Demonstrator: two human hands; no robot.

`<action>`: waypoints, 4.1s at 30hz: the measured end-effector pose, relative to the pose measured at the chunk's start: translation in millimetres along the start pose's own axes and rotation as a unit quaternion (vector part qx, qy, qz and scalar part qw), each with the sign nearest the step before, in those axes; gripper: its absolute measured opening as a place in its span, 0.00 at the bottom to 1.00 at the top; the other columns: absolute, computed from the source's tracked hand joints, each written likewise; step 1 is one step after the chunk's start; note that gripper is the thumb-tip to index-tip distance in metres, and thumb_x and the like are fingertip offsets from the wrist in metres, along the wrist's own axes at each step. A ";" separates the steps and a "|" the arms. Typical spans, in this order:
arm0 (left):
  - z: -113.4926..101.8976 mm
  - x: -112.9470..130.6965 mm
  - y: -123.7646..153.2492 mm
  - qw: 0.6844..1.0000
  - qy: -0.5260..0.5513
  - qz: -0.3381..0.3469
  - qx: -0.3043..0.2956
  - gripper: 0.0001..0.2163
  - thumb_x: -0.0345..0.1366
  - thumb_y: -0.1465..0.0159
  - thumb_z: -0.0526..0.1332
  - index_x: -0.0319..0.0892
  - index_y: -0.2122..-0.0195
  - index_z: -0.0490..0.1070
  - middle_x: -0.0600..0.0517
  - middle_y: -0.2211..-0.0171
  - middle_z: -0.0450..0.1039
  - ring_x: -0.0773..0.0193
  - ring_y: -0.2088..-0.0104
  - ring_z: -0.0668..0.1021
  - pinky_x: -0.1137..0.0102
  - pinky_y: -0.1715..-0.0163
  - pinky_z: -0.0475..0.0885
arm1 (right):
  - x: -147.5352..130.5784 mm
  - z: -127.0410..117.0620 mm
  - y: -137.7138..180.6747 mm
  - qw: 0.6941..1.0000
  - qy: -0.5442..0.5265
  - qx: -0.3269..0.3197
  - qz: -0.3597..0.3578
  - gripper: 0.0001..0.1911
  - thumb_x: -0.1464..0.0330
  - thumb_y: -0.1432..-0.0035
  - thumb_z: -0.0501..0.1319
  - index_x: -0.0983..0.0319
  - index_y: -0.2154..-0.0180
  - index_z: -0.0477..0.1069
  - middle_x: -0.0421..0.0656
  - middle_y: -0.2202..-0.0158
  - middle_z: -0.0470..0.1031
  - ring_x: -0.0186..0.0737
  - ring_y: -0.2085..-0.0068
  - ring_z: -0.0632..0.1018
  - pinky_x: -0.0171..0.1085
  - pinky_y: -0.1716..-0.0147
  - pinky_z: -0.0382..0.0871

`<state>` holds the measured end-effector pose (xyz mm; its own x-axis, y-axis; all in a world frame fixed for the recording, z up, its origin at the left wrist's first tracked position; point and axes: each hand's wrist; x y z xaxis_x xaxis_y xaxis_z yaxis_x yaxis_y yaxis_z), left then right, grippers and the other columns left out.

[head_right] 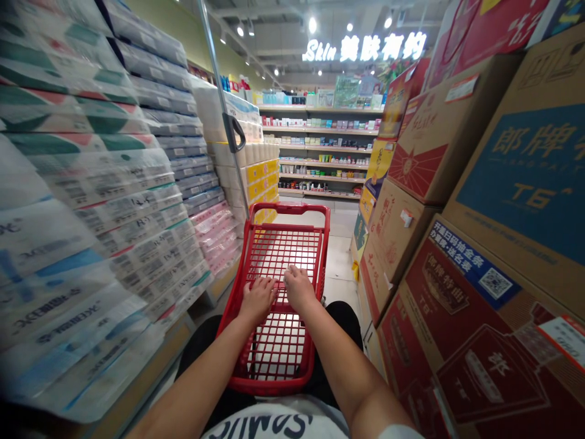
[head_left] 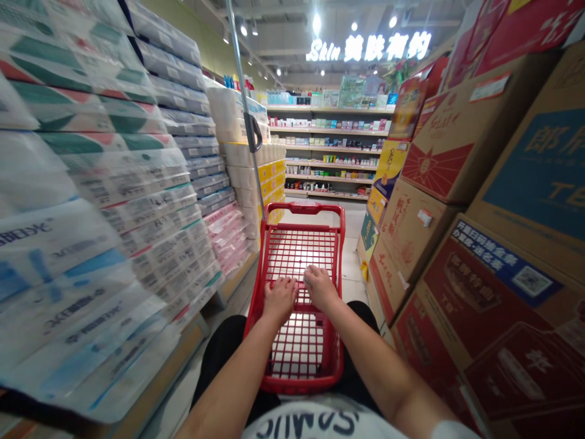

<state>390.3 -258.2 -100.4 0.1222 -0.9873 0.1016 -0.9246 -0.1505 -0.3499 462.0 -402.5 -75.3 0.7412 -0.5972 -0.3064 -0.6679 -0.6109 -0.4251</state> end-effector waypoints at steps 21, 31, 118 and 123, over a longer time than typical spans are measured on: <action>1.2 1.3 -0.2 1.000 -0.005 0.001 0.002 0.18 0.41 0.29 0.43 0.48 0.43 0.65 0.48 0.42 0.69 0.53 0.41 0.66 0.45 0.43 0.59 | -0.1 1.1 2.0 0.999 0.026 -0.013 0.017 0.13 0.78 0.42 0.55 0.60 0.59 0.73 0.47 0.52 0.71 0.44 0.54 0.68 0.37 0.58 0.65; 0.8 0.2 0.9 1.000 -0.002 0.004 0.007 0.19 0.40 0.29 0.42 0.49 0.43 0.66 0.48 0.42 0.69 0.54 0.41 0.67 0.45 0.43 0.59 | -1.8 -0.7 4.6 1.000 0.000 -0.022 0.003 0.11 0.76 0.41 0.57 0.60 0.57 0.72 0.45 0.53 0.71 0.40 0.55 0.69 0.34 0.61 0.63; -4.2 -2.0 3.6 1.000 0.003 0.025 -0.007 0.19 0.39 0.29 0.43 0.51 0.41 0.64 0.49 0.41 0.68 0.54 0.41 0.67 0.46 0.43 0.59 | -5.6 2.1 15.3 0.998 0.040 -0.044 0.033 0.13 0.79 0.42 0.56 0.60 0.60 0.74 0.47 0.56 0.72 0.43 0.54 0.69 0.37 0.59 0.65; -16.1 -2.0 -0.1 1.000 0.027 0.010 0.002 0.17 0.39 0.30 0.45 0.49 0.46 0.68 0.48 0.44 0.72 0.55 0.43 0.69 0.48 0.45 0.61 | -8.2 0.0 16.3 0.994 -0.049 -0.056 -0.080 0.14 0.78 0.44 0.58 0.58 0.58 0.75 0.42 0.56 0.73 0.39 0.55 0.70 0.35 0.54 0.65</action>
<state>384.3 -255.4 -85.5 0.0835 -0.9860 0.1447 -0.9250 -0.1307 -0.3568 445.1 -407.5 -79.7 0.8373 -0.4378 -0.3274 -0.5409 -0.7504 -0.3798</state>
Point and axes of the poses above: each hand's wrist, its own y-axis away from the middle knuckle, its own z-axis out of the palm, x = y × z
